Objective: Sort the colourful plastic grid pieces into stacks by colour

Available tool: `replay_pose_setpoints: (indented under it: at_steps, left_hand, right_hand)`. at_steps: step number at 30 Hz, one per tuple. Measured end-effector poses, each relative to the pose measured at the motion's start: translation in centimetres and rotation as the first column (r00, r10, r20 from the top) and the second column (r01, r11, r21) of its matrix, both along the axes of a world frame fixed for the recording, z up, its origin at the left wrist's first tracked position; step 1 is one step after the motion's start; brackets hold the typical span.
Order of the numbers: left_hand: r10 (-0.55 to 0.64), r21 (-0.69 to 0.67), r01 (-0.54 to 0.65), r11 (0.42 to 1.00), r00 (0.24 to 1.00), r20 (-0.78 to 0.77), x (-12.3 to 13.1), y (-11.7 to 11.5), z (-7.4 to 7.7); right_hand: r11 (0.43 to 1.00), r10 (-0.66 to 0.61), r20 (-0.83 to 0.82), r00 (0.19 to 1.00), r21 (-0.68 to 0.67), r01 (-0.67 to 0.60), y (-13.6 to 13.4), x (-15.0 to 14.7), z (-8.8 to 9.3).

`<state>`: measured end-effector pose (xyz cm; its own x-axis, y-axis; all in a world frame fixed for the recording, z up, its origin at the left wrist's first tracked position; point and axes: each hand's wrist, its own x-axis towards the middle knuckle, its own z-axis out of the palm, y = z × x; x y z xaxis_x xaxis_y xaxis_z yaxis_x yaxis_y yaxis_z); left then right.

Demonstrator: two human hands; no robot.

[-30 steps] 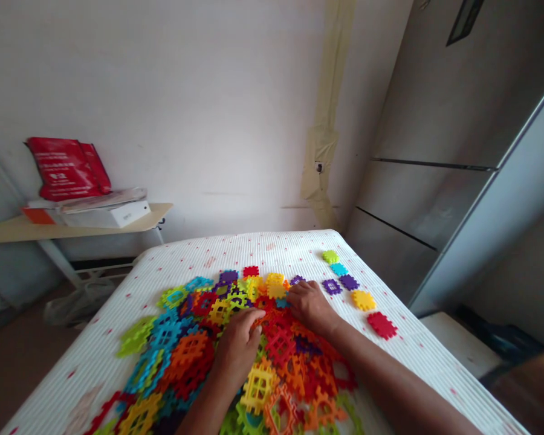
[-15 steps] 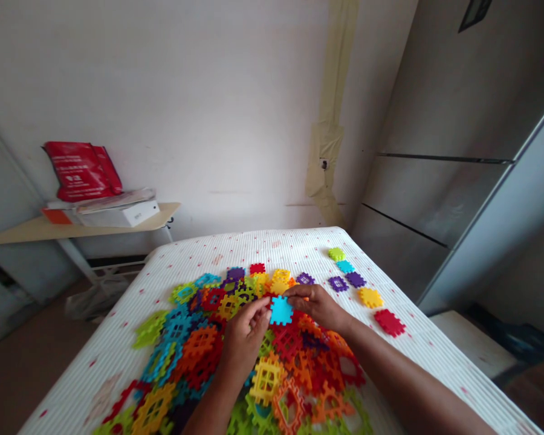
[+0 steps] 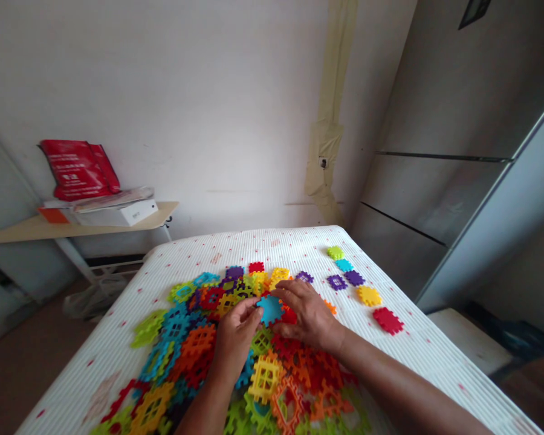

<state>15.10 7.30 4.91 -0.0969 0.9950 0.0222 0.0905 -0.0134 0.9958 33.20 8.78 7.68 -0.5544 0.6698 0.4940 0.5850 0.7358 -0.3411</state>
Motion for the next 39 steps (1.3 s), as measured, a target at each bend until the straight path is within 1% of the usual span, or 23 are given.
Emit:
replay_pose_setpoints:
  at_steps: [2,5,7,11,15,17,19,20,21,22,23,24,25,26,27,29,31,34,39]
  left_hand:
    - [0.002,-0.002,-0.002,1.0,1.0,0.014,0.0,0.0,-0.1]
    - [-0.021,-0.006,0.021,1.0,1.0,0.008,0.0,0.1,-0.2]
    - [-0.028,-0.007,0.028,1.0,1.0,-0.003,0.1,0.0,-0.3]
    - [-0.03,-0.011,0.03,0.999,0.999,-0.024,0.2,0.0,-0.3]
    - [-0.037,-0.019,0.037,0.999,0.998,-0.045,0.4,-0.2,0.2]
    - [-0.036,-0.025,0.035,0.999,0.998,-0.053,0.5,-0.2,0.3]
    - [-0.036,-0.013,0.035,0.999,0.997,-0.072,0.5,-0.2,0.2]
    - [-0.039,-0.002,0.039,0.999,0.995,-0.097,0.5,-0.1,0.0]
    - [-0.047,0.01,0.048,0.999,0.99,-0.136,0.4,0.0,-0.2]
    - [-0.061,0.018,0.065,0.998,0.981,-0.185,0.4,0.1,-0.4]
    - [-0.081,0.018,0.088,0.996,0.968,-0.238,0.4,0.1,-0.6]
    - [-0.103,0.011,0.11,0.994,0.953,-0.285,0.4,0.2,-0.7]
    - [-0.122,0.001,0.129,0.992,0.939,-0.321,0.4,0.2,-0.7]
    - [-0.136,-0.007,0.142,0.99,0.928,-0.347,0.4,0.2,-0.7]
    - [-0.143,-0.012,0.149,0.989,0.92,-0.366,0.4,0.2,-0.7]
    - [-0.144,-0.01,0.152,0.988,0.912,-0.385,0.4,0.1,-0.5]
    - [-0.142,-0.003,0.154,0.988,0.906,-0.399,0.4,0.1,-0.5]
    - [-0.14,0.004,0.156,0.988,0.899,-0.414,0.3,0.1,-0.6]
    - [-0.147,-0.009,0.157,0.988,0.897,-0.417,0.3,0.1,-0.7]
  right_hand:
    - [0.996,-0.091,0.086,0.992,0.017,0.09,-0.6,-0.6,0.2]
    - [0.969,-0.248,0.126,0.961,0.006,0.249,-1.3,-1.7,0.2]
    - [0.947,-0.318,0.153,0.936,0.002,0.321,-1.6,-2.3,0.0]
    - [0.936,-0.345,0.198,0.917,-0.001,0.352,-1.8,-2.8,-0.6]
    - [0.943,-0.322,0.162,0.933,-0.038,0.332,-1.5,-2.5,-0.5]
    - [0.941,-0.32,0.128,0.939,-0.069,0.33,-0.5,-1.4,0.1]
    - [0.917,-0.374,0.106,0.921,-0.108,0.385,1.2,0.6,0.9]
    - [0.879,-0.447,0.109,0.888,-0.13,0.458,2.4,2.0,1.2]
    - [0.829,-0.53,0.119,0.839,-0.133,0.543,3.6,3.6,1.4]
    - [0.764,-0.614,0.142,0.776,-0.138,0.63,4.8,5.3,1.6]
    - [0.677,-0.699,0.181,0.692,-0.143,0.722,6.0,7.1,1.6]
    - [0.595,-0.755,0.231,0.614,-0.154,0.789,7.1,8.7,1.4]
    - [0.524,-0.788,0.28,0.549,-0.166,0.836,8.1,10.3,1.2]
    - [0.469,-0.803,0.324,0.5,-0.174,0.866,8.8,11.5,0.9]
    - [0.425,-0.81,0.363,0.461,-0.177,0.887,9.4,12.6,0.6]
    - [0.373,-0.813,0.409,0.414,-0.178,0.91,10.1,13.8,0.0]
    - [0.344,-0.817,0.428,0.386,-0.175,0.922,10.5,14.3,-0.4]
    - [0.317,-0.819,0.444,0.362,-0.174,0.932,10.9,14.2,-0.9]
    - [0.296,-0.813,0.464,0.352,-0.193,0.936,11.6,14.1,-1.7]
